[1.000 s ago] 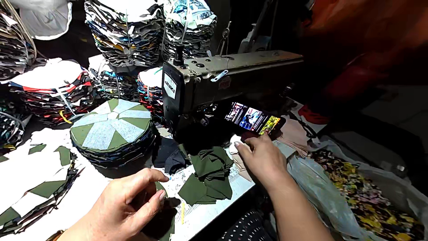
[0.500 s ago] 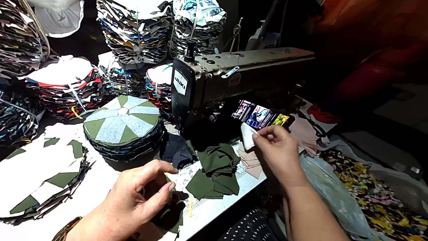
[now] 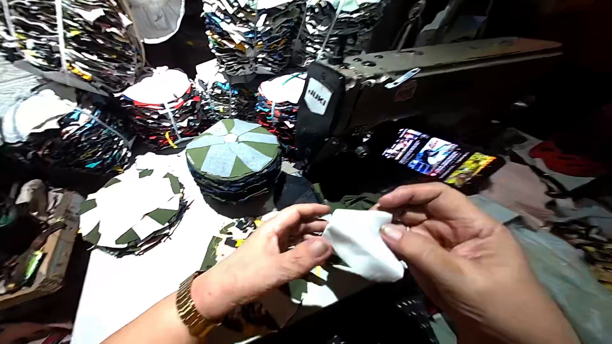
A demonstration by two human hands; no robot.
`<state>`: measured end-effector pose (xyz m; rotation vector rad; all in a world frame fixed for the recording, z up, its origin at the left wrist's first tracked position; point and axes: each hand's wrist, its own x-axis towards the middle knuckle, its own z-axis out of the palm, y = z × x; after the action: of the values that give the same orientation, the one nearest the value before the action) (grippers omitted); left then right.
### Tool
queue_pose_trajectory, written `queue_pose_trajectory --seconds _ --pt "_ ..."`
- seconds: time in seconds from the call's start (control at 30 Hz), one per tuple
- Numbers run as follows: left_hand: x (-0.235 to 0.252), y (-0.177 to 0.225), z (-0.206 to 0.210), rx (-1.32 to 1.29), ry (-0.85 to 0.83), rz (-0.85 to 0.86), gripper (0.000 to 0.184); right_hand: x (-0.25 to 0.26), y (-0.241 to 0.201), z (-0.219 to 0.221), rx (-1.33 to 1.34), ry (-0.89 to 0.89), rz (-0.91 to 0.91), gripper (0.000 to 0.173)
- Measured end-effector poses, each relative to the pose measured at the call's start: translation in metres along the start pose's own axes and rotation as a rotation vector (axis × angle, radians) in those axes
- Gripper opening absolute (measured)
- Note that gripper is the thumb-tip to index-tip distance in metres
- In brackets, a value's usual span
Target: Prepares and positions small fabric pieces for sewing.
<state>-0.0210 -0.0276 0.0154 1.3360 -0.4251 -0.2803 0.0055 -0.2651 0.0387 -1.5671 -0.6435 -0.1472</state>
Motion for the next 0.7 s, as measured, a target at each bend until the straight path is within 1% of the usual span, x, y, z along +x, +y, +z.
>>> queue_pose_trajectory --seconds 0.03,0.1,0.17,0.2,0.23,0.3,0.33,0.4,0.47,0.5,0.57,0.6,0.63,0.7 --pt "-0.001 0.002 0.002 -0.003 -0.004 -0.009 0.062 -0.002 0.002 0.011 -0.023 -0.035 -0.005 0.031" --pt "-0.003 0.005 0.004 0.021 0.021 -0.015 0.040 -0.005 0.005 0.027 -0.070 -0.071 -0.016 0.029" --pt "-0.002 0.004 0.002 0.100 0.103 0.005 0.019 -0.006 0.009 0.034 -0.053 -0.061 0.012 0.029" --pt "-0.002 0.004 0.001 0.141 0.147 0.015 0.014 -0.007 0.011 0.036 -0.005 -0.051 0.051 0.031" --pt "-0.002 0.005 0.001 0.172 0.190 0.021 0.012 -0.008 0.014 0.037 0.057 -0.049 0.097 0.039" --pt "-0.001 0.004 0.001 0.217 0.253 0.056 0.013 -0.009 0.019 0.040 0.123 -0.031 0.157 0.056" --pt "-0.001 0.004 0.002 0.222 0.268 0.070 0.012 -0.010 0.022 0.042 0.112 -0.008 0.166 0.059" --pt "-0.001 0.003 0.003 0.171 0.272 0.046 0.010 -0.011 0.025 0.046 0.056 0.060 0.154 0.058" --pt "-0.001 0.004 0.003 -0.011 0.261 -0.060 0.009 -0.009 0.024 0.046 0.049 0.086 0.133 0.055" --pt "-0.001 0.006 0.002 -0.132 0.242 -0.139 0.013 -0.008 0.022 0.045 0.056 0.075 0.124 0.054" --pt "-0.002 0.012 -0.001 -0.345 0.168 -0.290 0.029 -0.007 0.017 0.043 0.062 0.033 0.105 0.051" --pt "-0.002 0.013 -0.003 -0.439 0.114 -0.332 0.036 -0.007 0.015 0.042 0.049 0.012 0.097 0.047" --pt "-0.003 0.013 -0.004 -0.487 0.065 -0.348 0.039 -0.006 0.013 0.042 0.011 -0.005 0.087 0.044" --pt "-0.003 0.012 -0.001 -0.432 0.010 -0.337 0.034 -0.006 0.013 0.041 -0.113 -0.017 0.048 0.037"
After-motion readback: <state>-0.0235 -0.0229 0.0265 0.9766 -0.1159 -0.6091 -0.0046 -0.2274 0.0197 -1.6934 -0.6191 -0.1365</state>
